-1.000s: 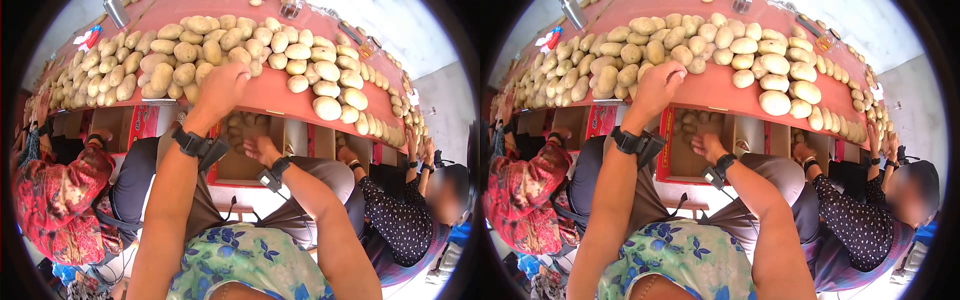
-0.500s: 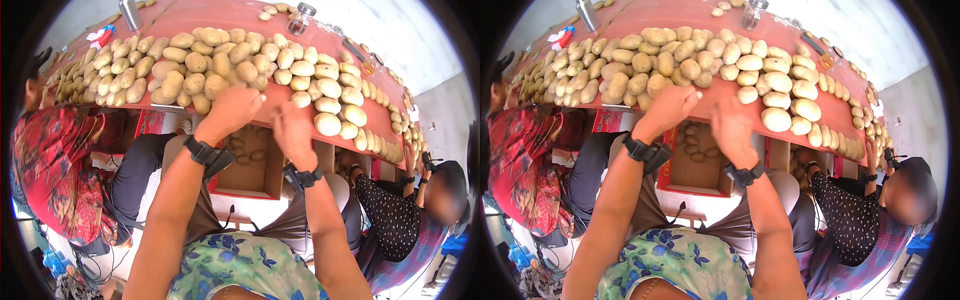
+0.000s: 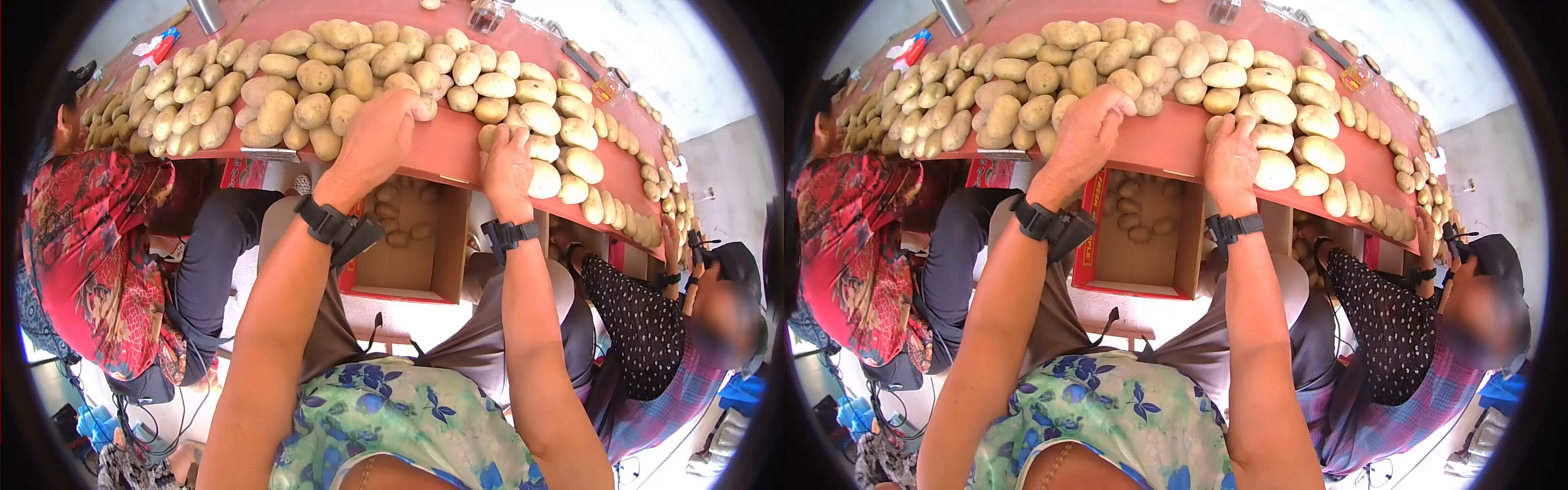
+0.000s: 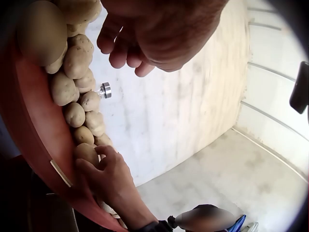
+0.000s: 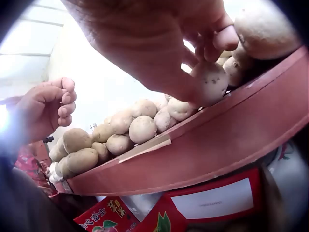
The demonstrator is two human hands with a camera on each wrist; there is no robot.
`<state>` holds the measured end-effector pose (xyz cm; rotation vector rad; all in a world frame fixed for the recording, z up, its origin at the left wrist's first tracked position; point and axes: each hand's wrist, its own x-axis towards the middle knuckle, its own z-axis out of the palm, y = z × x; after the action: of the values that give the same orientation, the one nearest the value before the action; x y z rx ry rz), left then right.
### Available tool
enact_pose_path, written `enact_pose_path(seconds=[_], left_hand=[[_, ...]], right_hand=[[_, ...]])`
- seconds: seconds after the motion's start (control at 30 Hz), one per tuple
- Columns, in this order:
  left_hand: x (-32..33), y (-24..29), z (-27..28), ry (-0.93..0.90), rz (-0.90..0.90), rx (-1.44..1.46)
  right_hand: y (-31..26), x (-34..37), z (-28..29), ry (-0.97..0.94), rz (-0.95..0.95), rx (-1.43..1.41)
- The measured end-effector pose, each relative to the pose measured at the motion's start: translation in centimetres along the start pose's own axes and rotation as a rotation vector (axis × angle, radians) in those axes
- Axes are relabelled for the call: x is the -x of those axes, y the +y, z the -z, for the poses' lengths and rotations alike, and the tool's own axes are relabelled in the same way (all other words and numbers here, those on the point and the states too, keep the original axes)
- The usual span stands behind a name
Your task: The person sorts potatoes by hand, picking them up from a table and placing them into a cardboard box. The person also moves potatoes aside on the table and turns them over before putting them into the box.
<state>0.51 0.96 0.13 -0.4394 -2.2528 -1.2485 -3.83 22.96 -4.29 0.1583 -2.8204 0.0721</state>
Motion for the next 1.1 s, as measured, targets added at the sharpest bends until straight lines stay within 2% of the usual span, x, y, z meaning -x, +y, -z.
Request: enact_pose_path(seconds=[0.1,0.2,0.33,0.43,0.53,0.63,0.73,0.77,0.83,0.93,1.03,1.07,1.1], left_hand=[[-0.2,-0.2,-0.1,0.070,-0.062,0.040],[-0.2,-0.1,0.0,0.097,-0.067,0.026],[-0.3,-0.3,0.1,0.151,-0.078,0.036],[-0.3,-0.3,0.2,0.187,-0.061,0.041],[-0.3,-0.4,0.1,0.214,-0.071,0.039],[-0.3,-0.3,0.1,0.214,-0.104,-0.014],[-0.2,-0.3,0.3,0.219,-0.113,-0.044],[-0.3,-0.4,0.3,0.222,-0.111,-0.049],[-0.5,-0.5,0.2,0.225,-0.110,-0.040],[-0.7,-0.3,0.2,0.225,-0.113,-0.007],[-0.7,-0.1,0.2,0.222,-0.114,0.002],[-0.7,-0.1,0.3,0.220,-0.110,-0.002],[-0.6,-0.1,0.4,0.216,-0.105,-0.007]], right_hand=[[0.0,0.3,0.8,0.089,0.095,0.006],[-0.3,1.1,-0.5,0.062,0.063,-0.276],[-2.6,3.3,0.2,0.073,0.244,-0.708],[-5.6,6.5,2.1,-0.646,-0.190,-1.473],[-6.8,7.7,0.2,-0.434,-0.151,-1.607],[-6.0,7.4,0.5,-0.552,-0.268,-1.788],[-6.9,9.5,0.1,-0.441,-0.245,-1.662],[-6.8,10.6,-1.4,-0.474,-0.207,-1.602],[-7.8,13.2,-3.9,-0.645,-0.557,-1.723],[-7.1,14.8,-9.6,-1.039,-1.147,-1.678],[-5.5,14.4,-18.3,-1.018,-1.284,-1.735],[-5.6,13.5,-18.1,-0.911,-1.290,-1.834],[-6.2,12.9,-17.0,-0.920,-1.222,-1.784]])
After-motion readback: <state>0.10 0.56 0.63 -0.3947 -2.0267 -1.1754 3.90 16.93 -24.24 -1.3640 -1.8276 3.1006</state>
